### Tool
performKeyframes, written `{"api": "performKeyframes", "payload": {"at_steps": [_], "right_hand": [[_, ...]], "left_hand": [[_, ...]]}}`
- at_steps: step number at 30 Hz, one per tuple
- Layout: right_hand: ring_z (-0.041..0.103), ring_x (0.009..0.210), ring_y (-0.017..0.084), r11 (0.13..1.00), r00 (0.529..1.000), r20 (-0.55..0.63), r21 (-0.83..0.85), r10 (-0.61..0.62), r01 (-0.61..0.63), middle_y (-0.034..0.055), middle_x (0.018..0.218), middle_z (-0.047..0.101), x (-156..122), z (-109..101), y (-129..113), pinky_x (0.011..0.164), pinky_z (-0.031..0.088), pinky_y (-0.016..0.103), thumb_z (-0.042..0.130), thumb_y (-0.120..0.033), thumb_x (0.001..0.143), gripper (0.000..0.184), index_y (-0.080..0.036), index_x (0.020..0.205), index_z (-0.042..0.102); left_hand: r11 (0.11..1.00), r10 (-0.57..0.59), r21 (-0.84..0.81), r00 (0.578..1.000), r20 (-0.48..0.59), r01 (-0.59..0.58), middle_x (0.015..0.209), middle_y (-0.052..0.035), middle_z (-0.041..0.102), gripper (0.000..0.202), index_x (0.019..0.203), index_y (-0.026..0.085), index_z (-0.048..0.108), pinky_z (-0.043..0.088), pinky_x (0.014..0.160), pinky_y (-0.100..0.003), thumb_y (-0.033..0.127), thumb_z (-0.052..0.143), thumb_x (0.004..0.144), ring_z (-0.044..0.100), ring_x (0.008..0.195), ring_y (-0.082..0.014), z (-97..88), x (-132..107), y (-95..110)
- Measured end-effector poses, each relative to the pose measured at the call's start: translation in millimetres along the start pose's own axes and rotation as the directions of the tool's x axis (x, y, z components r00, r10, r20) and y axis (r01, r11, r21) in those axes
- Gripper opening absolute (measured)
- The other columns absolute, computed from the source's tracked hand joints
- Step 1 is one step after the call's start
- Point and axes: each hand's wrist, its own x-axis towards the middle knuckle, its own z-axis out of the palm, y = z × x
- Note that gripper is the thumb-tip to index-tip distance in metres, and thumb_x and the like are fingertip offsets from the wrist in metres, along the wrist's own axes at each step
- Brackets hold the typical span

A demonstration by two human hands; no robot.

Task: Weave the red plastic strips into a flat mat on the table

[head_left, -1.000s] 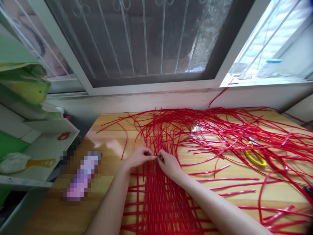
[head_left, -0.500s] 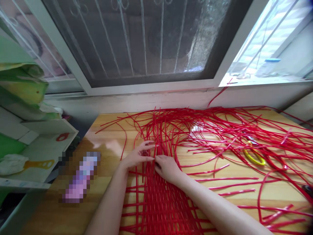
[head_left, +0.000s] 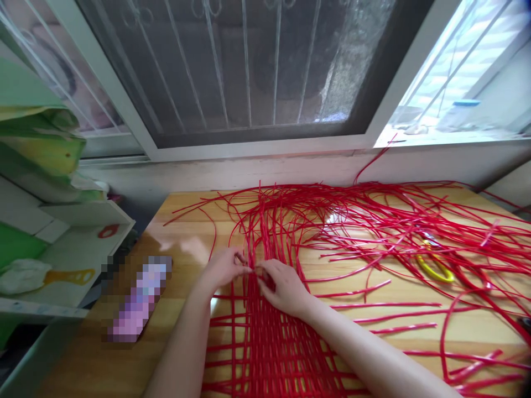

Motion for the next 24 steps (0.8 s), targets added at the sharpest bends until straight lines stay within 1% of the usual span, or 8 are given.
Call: {"api": "performKeyframes", "payload": {"at_steps": [3, 7, 10, 13, 16, 18, 21, 24], "right_hand": [[0.050, 0.087, 0.018, 0.997, 0.996, 0.058, -0.016, -0.071, 0.072, 0.0071, 0.095, 0.058, 1.1, 3.2, -1.6, 0.075, 0.040, 0.029, 0.048, -0.022, 0.080, 0.027, -0.018, 0.106, 0.052], [0.050, 0.084, 0.017, 0.999, 0.998, 0.059, -0.036, -0.019, 0.021, 0.0069, 0.089, 0.056, 2.9, 9.1, 3.7, 0.074, 0.041, 0.029, 0.048, -0.022, 0.082, 0.021, -0.016, 0.100, 0.057], [0.049, 0.087, 0.017, 1.000, 0.997, 0.077, 0.008, -0.004, 0.004, 0.0071, 0.091, 0.054, 3.6, 11.2, 7.2, 0.077, 0.042, 0.028, 0.049, -0.022, 0.083, 0.027, -0.017, 0.108, 0.056], [0.049, 0.091, 0.017, 1.000, 0.993, 0.114, 0.025, 0.016, -0.019, 0.0073, 0.095, 0.053, 3.5, 11.7, 7.8, 0.080, 0.041, 0.030, 0.048, -0.018, 0.083, 0.033, -0.019, 0.115, 0.052], [0.049, 0.092, 0.017, 0.999, 0.991, 0.127, 0.014, 0.039, -0.041, 0.0075, 0.097, 0.053, 3.1, 11.9, 7.5, 0.080, 0.041, 0.030, 0.049, -0.014, 0.081, 0.030, -0.018, 0.111, 0.054], [0.048, 0.092, 0.017, 0.999, 0.991, 0.123, 0.004, 0.047, -0.048, 0.0071, 0.096, 0.053, 4.0, 10.9, 7.2, 0.080, 0.040, 0.029, 0.049, -0.012, 0.080, 0.027, -0.018, 0.106, 0.055], [0.050, 0.088, 0.016, 0.999, 0.988, 0.149, 0.010, 0.049, -0.051, 0.0056, 0.094, 0.055, 8.9, 6.0, 5.8, 0.075, 0.039, 0.026, 0.054, -0.017, 0.078, 0.023, -0.017, 0.100, 0.055], [0.052, 0.077, 0.015, 0.998, 0.971, 0.228, -0.023, 0.068, -0.065, 0.0037, 0.085, 0.058, 17.2, 1.2, 2.3, 0.064, 0.037, 0.023, 0.056, -0.026, 0.077, 0.016, -0.017, 0.091, 0.056]], "left_hand": [[1.000, 0.002, -0.004, 1.000, 0.004, -0.002, 0.052, 0.0055, 0.053, 0.030, 0.080, 0.018, 0.055, 0.031, 0.048, -0.022, 0.037, 0.066, 0.059, 0.048, 0.050, -0.0115, 0.4, -4.4, 2.9], [0.989, 0.062, -0.142, 0.995, 0.075, -0.051, 0.057, 0.0038, 0.057, 0.035, 0.085, 0.017, 0.052, 0.036, 0.050, -0.023, 0.046, 0.059, 0.066, 0.054, 0.053, -0.0124, -0.7, -7.3, 6.0], [0.972, 0.049, -0.232, 0.998, 0.039, -0.039, 0.067, -0.0002, 0.062, 0.038, 0.088, 0.016, 0.051, 0.041, 0.054, -0.024, 0.051, 0.050, 0.072, 0.058, 0.058, -0.0129, -5.8, -9.1, 9.0], [0.966, 0.032, -0.258, 0.998, 0.047, -0.019, 0.073, -0.0026, 0.063, 0.031, 0.080, 0.015, 0.051, 0.043, 0.057, -0.023, 0.046, 0.046, 0.076, 0.059, 0.063, -0.0122, -9.5, -9.4, 10.6], [0.943, 0.040, -0.334, 0.992, 0.118, 0.001, 0.073, -0.0023, 0.061, 0.022, 0.079, 0.015, 0.049, 0.045, 0.055, -0.023, 0.038, 0.047, 0.077, 0.059, 0.064, -0.0121, -7.6, -7.2, 8.2], [0.918, 0.061, -0.396, 0.989, 0.138, -0.001, 0.074, -0.0017, 0.059, 0.019, 0.081, 0.016, 0.048, 0.046, 0.054, -0.024, 0.035, 0.048, 0.077, 0.059, 0.063, -0.0119, -5.0, -5.4, 5.7], [0.890, 0.066, -0.457, 0.985, 0.158, 0.014, 0.072, 0.0001, 0.057, 0.016, 0.078, 0.016, 0.047, 0.047, 0.057, -0.025, 0.032, 0.049, 0.077, 0.059, 0.060, -0.0105, -3.4, -4.2, 4.3], [0.858, 0.085, -0.513, 0.980, 0.183, 0.022, 0.070, 0.0010, 0.056, 0.015, 0.076, 0.015, 0.046, 0.049, 0.062, -0.027, 0.030, 0.047, 0.079, 0.059, 0.059, -0.0097, -4.3, -4.1, 6.5]]}}
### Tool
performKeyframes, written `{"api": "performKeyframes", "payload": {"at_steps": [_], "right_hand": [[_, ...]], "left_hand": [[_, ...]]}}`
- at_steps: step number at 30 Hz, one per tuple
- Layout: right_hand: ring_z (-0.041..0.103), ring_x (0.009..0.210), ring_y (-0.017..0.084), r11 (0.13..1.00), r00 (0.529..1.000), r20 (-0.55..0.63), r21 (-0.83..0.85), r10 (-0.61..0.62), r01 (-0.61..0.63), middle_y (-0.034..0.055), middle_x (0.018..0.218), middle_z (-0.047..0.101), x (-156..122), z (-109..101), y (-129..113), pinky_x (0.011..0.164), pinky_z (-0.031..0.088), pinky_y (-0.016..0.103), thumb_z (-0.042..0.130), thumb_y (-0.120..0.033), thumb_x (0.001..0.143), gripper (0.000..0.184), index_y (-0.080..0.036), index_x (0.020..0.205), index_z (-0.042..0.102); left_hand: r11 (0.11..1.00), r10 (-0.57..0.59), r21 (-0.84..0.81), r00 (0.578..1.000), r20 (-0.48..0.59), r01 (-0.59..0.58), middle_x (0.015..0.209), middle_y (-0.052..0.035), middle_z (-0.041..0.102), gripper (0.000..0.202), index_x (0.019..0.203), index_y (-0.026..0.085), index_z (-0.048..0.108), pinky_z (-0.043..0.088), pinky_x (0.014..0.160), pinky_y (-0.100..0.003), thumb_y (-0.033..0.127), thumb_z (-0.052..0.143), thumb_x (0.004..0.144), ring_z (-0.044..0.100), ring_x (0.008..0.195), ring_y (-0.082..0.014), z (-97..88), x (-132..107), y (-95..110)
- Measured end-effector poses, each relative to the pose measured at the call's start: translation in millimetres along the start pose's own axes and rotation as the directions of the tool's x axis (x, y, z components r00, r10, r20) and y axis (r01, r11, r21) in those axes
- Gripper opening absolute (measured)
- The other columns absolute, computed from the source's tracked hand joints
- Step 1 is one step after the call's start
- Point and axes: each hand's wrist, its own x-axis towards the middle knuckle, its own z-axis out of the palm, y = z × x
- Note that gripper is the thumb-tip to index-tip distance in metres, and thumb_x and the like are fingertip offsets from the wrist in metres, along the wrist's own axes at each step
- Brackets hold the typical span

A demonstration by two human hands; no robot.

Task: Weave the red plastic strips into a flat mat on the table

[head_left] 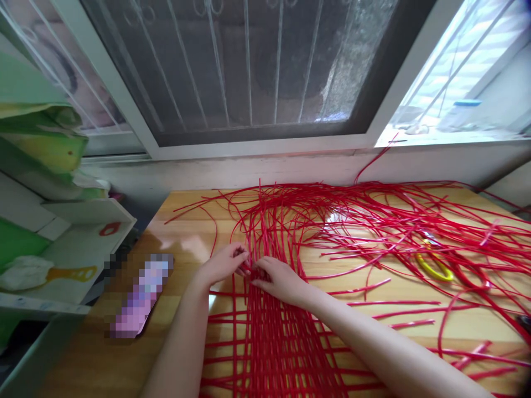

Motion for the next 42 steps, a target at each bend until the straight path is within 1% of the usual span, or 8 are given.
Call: {"api": "performKeyframes", "payload": {"at_steps": [5, 8, 12, 17, 20, 23, 32, 42], "right_hand": [[0.054, 0.070, 0.014, 0.994, 0.996, -0.019, -0.067, 0.084, -0.085, 0.0042, 0.079, 0.061, 6.7, 5.5, -2.7, 0.060, 0.033, 0.023, 0.044, -0.022, 0.084, 0.014, -0.016, 0.082, 0.057], [0.053, 0.071, 0.014, 0.995, 0.991, -0.101, -0.021, 0.091, -0.094, 0.0049, 0.079, 0.061, 4.4, 13.2, 0.4, 0.062, 0.034, 0.023, 0.041, -0.022, 0.085, 0.017, -0.016, 0.080, 0.056], [0.051, 0.067, 0.013, 0.993, 0.983, -0.147, -0.026, 0.107, -0.112, 0.0041, 0.073, 0.059, 2.0, 16.8, 4.7, 0.059, 0.033, 0.023, 0.039, -0.021, 0.085, 0.020, -0.016, 0.074, 0.055], [0.050, 0.064, 0.012, 0.983, 0.975, -0.145, -0.046, 0.167, -0.176, 0.0029, 0.071, 0.058, 2.1, 15.5, 6.7, 0.057, 0.030, 0.022, 0.042, -0.019, 0.082, 0.015, -0.016, 0.073, 0.054], [0.050, 0.064, 0.012, 0.984, 0.975, -0.145, -0.044, 0.166, -0.174, 0.0027, 0.071, 0.058, 1.1, 14.7, 6.5, 0.057, 0.030, 0.022, 0.043, -0.018, 0.081, 0.013, -0.016, 0.074, 0.054], [0.048, 0.061, 0.012, 0.985, 0.976, -0.149, -0.046, 0.159, -0.168, 0.0018, 0.068, 0.057, 0.1, 13.8, 5.5, 0.055, 0.029, 0.021, 0.042, -0.018, 0.081, 0.014, -0.016, 0.070, 0.052], [0.049, 0.058, 0.011, 0.959, 0.950, -0.192, -0.098, 0.244, -0.266, 0.0005, 0.064, 0.057, 0.1, 10.3, 3.5, 0.052, 0.024, 0.022, 0.045, -0.022, 0.079, 0.015, -0.018, 0.068, 0.054], [0.047, 0.054, 0.011, 0.965, 0.946, -0.229, -0.074, 0.230, -0.253, -0.0012, 0.061, 0.055, 0.8, 12.0, 3.6, 0.050, 0.023, 0.021, 0.044, -0.023, 0.078, 0.016, -0.019, 0.065, 0.050]], "left_hand": [[0.999, -0.051, 0.005, 0.999, -0.003, 0.051, 0.066, 0.0002, 0.058, 0.017, 0.073, 0.015, 0.046, 0.047, 0.058, -0.025, 0.028, 0.038, 0.082, 0.060, 0.060, -0.0113, 1.2, 3.7, -1.4], [0.980, -0.045, 0.192, 0.999, 0.004, 0.043, 0.064, -0.0004, 0.060, 0.018, 0.071, 0.015, 0.053, 0.045, 0.056, -0.023, 0.026, 0.041, 0.079, 0.059, 0.060, -0.0123, 0.2, 6.8, -8.8], [0.878, 0.033, 0.475, 0.998, 0.055, -0.055, 0.065, -0.0005, 0.064, 0.013, 0.071, 0.016, 0.063, 0.043, 0.061, -0.024, 0.022, 0.051, 0.070, 0.057, 0.061, -0.0130, -1.6, 9.5, -19.1], [0.859, 0.057, 0.505, 0.996, 0.066, -0.082, 0.071, 0.0000, 0.065, 0.017, 0.078, 0.017, 0.063, 0.043, 0.062, -0.023, 0.014, 0.057, 0.063, 0.058, 0.066, -0.0136, 3.5, 14.7, -24.6], [0.875, 0.125, 0.478, 0.990, -0.068, -0.077, 0.073, -0.0002, 0.063, 0.027, 0.087, 0.016, 0.057, 0.043, 0.062, -0.023, 0.008, 0.056, 0.062, 0.057, 0.066, -0.0126, 8.5, 20.3, -26.6], [0.880, 0.159, 0.474, 0.961, -0.227, -0.034, 0.078, -0.0028, 0.062, 0.022, 0.086, 0.015, 0.054, 0.044, 0.066, -0.023, 0.006, 0.052, 0.065, 0.057, 0.070, -0.0124, 10.8, 25.3, -28.9], [0.850, 0.162, 0.528, 0.948, -0.273, 0.007, 0.078, -0.0044, 0.064, 0.011, 0.081, 0.016, 0.060, 0.043, 0.068, -0.027, 0.019, 0.054, 0.072, 0.057, 0.071, -0.0148, 13.6, 27.0, -25.6], [0.724, 0.201, 0.663, 0.862, -0.465, 0.189, 0.091, -0.0070, 0.060, 0.014, 0.090, 0.019, 0.052, 0.039, 0.070, -0.029, 0.023, 0.046, 0.078, 0.057, 0.082, -0.0190, 33.8, 34.0, -27.1]]}}
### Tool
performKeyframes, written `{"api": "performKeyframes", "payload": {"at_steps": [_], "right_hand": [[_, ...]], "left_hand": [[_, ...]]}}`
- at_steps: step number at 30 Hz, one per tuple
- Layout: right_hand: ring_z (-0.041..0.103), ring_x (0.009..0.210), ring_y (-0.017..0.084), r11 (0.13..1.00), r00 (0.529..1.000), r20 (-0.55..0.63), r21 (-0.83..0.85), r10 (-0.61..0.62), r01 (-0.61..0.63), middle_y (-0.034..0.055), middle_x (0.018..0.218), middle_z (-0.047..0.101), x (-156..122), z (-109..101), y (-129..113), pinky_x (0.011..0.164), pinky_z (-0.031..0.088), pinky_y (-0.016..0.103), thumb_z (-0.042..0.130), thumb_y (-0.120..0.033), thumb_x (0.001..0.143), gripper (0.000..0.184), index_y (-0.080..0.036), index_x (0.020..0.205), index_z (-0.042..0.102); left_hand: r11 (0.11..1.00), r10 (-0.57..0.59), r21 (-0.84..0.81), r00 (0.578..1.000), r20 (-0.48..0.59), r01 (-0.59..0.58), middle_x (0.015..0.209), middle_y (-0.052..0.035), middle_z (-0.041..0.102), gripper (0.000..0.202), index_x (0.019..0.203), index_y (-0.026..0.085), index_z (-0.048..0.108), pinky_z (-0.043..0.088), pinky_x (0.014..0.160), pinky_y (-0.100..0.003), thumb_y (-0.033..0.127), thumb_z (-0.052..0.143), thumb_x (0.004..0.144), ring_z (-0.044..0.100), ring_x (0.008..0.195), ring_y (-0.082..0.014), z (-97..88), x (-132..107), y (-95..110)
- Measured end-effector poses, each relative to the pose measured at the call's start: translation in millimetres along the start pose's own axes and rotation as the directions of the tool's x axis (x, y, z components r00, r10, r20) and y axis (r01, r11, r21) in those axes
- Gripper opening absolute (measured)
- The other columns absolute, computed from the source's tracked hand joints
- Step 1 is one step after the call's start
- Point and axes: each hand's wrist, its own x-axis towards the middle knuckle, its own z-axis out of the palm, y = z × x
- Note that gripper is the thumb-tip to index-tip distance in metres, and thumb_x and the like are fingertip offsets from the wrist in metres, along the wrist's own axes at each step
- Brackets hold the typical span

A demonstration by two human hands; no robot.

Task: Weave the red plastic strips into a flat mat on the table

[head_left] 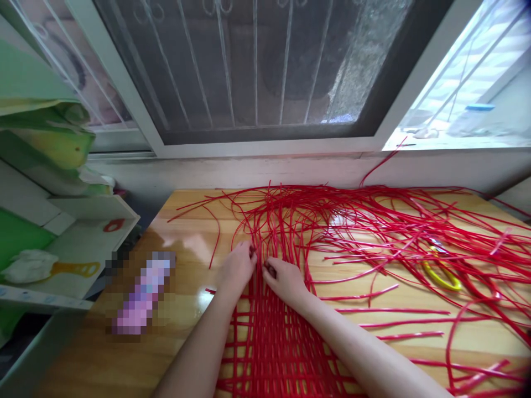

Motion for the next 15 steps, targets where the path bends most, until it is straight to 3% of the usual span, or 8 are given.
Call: {"api": "performKeyframes", "payload": {"at_steps": [4, 8, 11, 15], "right_hand": [[0.046, 0.054, 0.010, 0.998, 1.000, -0.002, 0.054, -0.020, 0.020, -0.0018, 0.060, 0.054, 0.1, 0.7, 2.0, 0.050, 0.024, 0.021, 0.043, -0.024, 0.079, 0.016, -0.019, 0.066, 0.050], [0.046, 0.052, 0.010, 0.989, 1.000, 0.009, 0.145, -0.019, 0.018, -0.0035, 0.059, 0.053, -0.4, 1.2, 3.3, 0.049, 0.026, 0.020, 0.043, -0.025, 0.080, 0.010, -0.019, 0.078, 0.052], [0.050, 0.056, 0.011, 0.990, 0.998, 0.032, 0.135, -0.050, 0.045, -0.0020, 0.063, 0.057, -0.9, 0.9, 2.9, 0.052, 0.028, 0.020, 0.042, -0.025, 0.081, 0.013, -0.019, 0.078, 0.054], [0.054, 0.064, 0.012, 0.995, 0.994, 0.075, 0.067, -0.081, 0.076, 0.0012, 0.073, 0.062, -0.6, -0.2, 0.6, 0.055, 0.030, 0.020, 0.043, -0.024, 0.081, 0.016, -0.019, 0.076, 0.057]], "left_hand": [[0.994, -0.102, 0.042, 0.994, -0.035, 0.104, 0.097, -0.0095, 0.057, 0.026, 0.100, 0.018, 0.045, 0.040, 0.068, -0.029, 0.022, 0.050, 0.075, 0.057, 0.084, -0.0207, -7.9, 0.8, 1.1], [0.992, -0.124, 0.006, 0.983, -0.136, 0.126, 0.100, -0.0110, 0.055, 0.030, 0.098, 0.016, 0.042, 0.039, 0.068, -0.029, 0.020, 0.053, 0.070, 0.057, 0.085, -0.0208, -13.5, 4.3, -7.3], [0.960, -0.183, -0.238, 0.975, -0.126, 0.150, 0.087, -0.0073, 0.058, 0.031, 0.095, 0.016, 0.044, 0.039, 0.067, -0.028, 0.021, 0.058, 0.067, 0.057, 0.079, -0.0192, -15.0, 8.6, -17.1], [0.783, -0.165, -0.601, 0.985, 0.047, 0.160, 0.072, -0.0027, 0.060, 0.028, 0.090, 0.015, 0.048, 0.040, 0.062, -0.025, 0.017, 0.059, 0.064, 0.057, 0.068, -0.0141, -21.0, 11.9, -20.3]]}}
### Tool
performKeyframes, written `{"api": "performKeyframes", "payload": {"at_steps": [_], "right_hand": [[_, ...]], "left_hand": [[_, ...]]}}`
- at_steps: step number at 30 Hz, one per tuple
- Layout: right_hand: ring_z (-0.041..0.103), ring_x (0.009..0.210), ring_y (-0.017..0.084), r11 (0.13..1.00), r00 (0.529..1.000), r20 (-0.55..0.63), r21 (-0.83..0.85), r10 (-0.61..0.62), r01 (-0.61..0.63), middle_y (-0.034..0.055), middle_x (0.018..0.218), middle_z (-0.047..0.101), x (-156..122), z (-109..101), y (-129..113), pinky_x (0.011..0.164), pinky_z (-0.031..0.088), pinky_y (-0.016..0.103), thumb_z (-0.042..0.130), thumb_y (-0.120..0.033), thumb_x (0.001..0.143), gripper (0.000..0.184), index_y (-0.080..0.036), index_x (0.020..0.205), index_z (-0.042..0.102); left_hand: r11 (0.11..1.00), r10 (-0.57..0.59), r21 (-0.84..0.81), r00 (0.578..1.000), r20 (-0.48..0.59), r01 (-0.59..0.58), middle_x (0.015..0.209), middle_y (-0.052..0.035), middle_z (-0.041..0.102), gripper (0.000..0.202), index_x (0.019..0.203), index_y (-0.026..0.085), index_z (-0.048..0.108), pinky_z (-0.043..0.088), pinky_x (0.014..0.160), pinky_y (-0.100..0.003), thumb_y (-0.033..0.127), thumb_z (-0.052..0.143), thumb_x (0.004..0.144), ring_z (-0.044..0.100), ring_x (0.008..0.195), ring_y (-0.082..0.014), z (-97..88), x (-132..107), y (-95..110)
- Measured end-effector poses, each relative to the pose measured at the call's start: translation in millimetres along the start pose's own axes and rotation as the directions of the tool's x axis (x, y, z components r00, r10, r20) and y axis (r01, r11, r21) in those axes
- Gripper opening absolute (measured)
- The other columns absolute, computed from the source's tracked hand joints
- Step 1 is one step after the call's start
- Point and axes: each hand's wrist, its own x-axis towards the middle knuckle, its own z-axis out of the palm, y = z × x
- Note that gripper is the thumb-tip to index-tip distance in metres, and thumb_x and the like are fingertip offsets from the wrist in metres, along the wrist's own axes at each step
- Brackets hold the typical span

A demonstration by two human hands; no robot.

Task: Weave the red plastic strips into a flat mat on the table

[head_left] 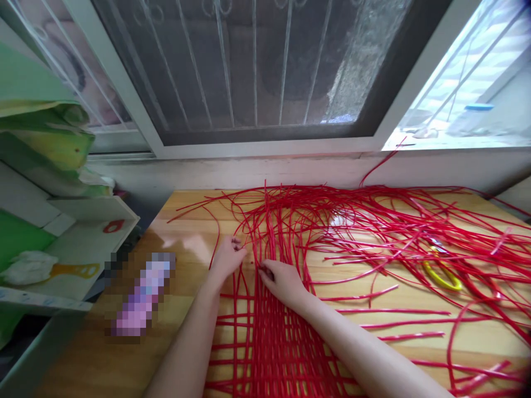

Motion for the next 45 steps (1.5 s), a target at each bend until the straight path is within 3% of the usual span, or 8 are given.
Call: {"api": "performKeyframes", "payload": {"at_steps": [7, 11, 17, 22, 26, 33, 39, 45], "right_hand": [[0.055, 0.062, 0.012, 0.998, 1.000, 0.006, -0.059, 0.020, -0.019, 0.0019, 0.072, 0.063, 0.6, -0.2, -1.3, 0.054, 0.029, 0.021, 0.044, -0.025, 0.082, 0.015, -0.019, 0.081, 0.057], [0.056, 0.063, 0.013, 0.997, 1.000, 0.007, -0.079, 0.011, -0.011, 0.0020, 0.073, 0.063, -0.2, 0.2, -0.4, 0.054, 0.028, 0.021, 0.043, -0.027, 0.083, 0.016, -0.019, 0.082, 0.057], [0.057, 0.067, 0.014, 0.994, 1.000, 0.004, -0.110, -0.007, 0.008, 0.0032, 0.075, 0.064, 0.3, 0.5, 0.2, 0.055, 0.028, 0.022, 0.041, -0.028, 0.085, 0.018, -0.019, 0.079, 0.056], [0.057, 0.066, 0.013, 0.996, 1.000, 0.013, -0.089, 0.005, -0.004, 0.0019, 0.076, 0.064, 0.2, -1.0, -1.1, 0.054, 0.028, 0.022, 0.043, -0.028, 0.084, 0.016, -0.019, 0.080, 0.056], [0.058, 0.068, 0.014, 0.996, 1.000, 0.021, -0.084, 0.015, -0.013, 0.0023, 0.077, 0.065, 0.2, -1.5, -1.0, 0.055, 0.028, 0.022, 0.042, -0.028, 0.084, 0.017, -0.019, 0.082, 0.056], [0.057, 0.068, 0.014, 0.997, 1.000, 0.022, -0.080, 0.010, -0.008, 0.0021, 0.077, 0.064, 0.3, -1.9, -0.3, 0.055, 0.029, 0.022, 0.043, -0.027, 0.084, 0.015, -0.019, 0.082, 0.056], [0.057, 0.068, 0.013, 0.998, 1.000, 0.027, -0.068, 0.012, -0.010, 0.0024, 0.078, 0.064, 0.0, -2.2, -1.4, 0.057, 0.029, 0.022, 0.042, -0.025, 0.084, 0.016, -0.019, 0.083, 0.057], [0.056, 0.069, 0.013, 0.997, 0.999, 0.030, -0.082, 0.016, -0.014, 0.0021, 0.078, 0.064, 0.5, -0.1, -1.3, 0.057, 0.028, 0.022, 0.043, -0.025, 0.084, 0.015, -0.019, 0.083, 0.056]], "left_hand": [[0.670, 0.278, -0.708, 0.960, -0.041, -0.224, 0.121, -0.0064, 0.052, 0.037, 0.109, 0.023, 0.046, 0.043, 0.063, -0.019, 0.020, 0.055, 0.073, 0.056, 0.071, -0.0058, -5.6, -4.9, 19.4], [0.673, 0.463, -0.455, 0.812, -0.355, -0.583, 0.117, -0.0075, 0.055, 0.026, 0.107, 0.021, 0.050, 0.042, 0.084, -0.027, 0.023, 0.049, 0.081, 0.054, 0.100, -0.0137, -6.4, -16.6, 29.0], [0.619, 0.702, -0.213, 0.654, -0.283, -0.756, 0.111, -0.0087, 0.059, 0.022, 0.099, 0.020, 0.058, 0.039, 0.094, -0.036, 0.024, 0.055, 0.078, 0.050, 0.110, -0.0202, -4.7, -44.2, 50.4], [0.520, 0.007, -0.845, 0.990, -0.144, -0.126, 0.071, -0.0024, 0.065, 0.020, 0.099, 0.016, 0.054, 0.046, 0.048, -0.012, 0.022, 0.041, 0.086, 0.063, 0.065, -0.0083, -16.6, -26.7, 48.4], [0.181, -0.063, -0.842, 0.860, 0.506, 0.509, 0.085, -0.0071, 0.066, 0.027, 0.111, 0.012, 0.049, 0.045, 0.048, -0.005, 0.016, 0.036, 0.088, 0.063, 0.064, -0.0040, -34.4, -11.7, 36.7], [0.234, -0.030, -0.734, 0.759, 0.650, 0.638, 0.090, -0.0125, 0.065, 0.037, 0.110, 0.010, 0.048, 0.049, 0.050, -0.017, 0.031, 0.028, 0.089, 0.064, 0.074, -0.0132, -22.8, 1.5, 7.5], [0.901, 0.124, -0.433, 0.970, 0.210, -0.021, 0.094, -0.0060, 0.063, 0.029, 0.097, 0.016, 0.057, 0.046, 0.078, -0.029, 0.007, 0.040, 0.074, 0.059, 0.087, -0.0147, -21.4, -23.9, 40.5], [0.691, 0.713, 0.055, 0.692, 0.111, -0.721, 0.110, -0.0035, 0.057, 0.034, 0.110, 0.024, 0.053, 0.039, 0.089, -0.035, 0.015, 0.037, 0.082, 0.051, 0.100, -0.0173, -47.7, -75.0, 82.6]]}}
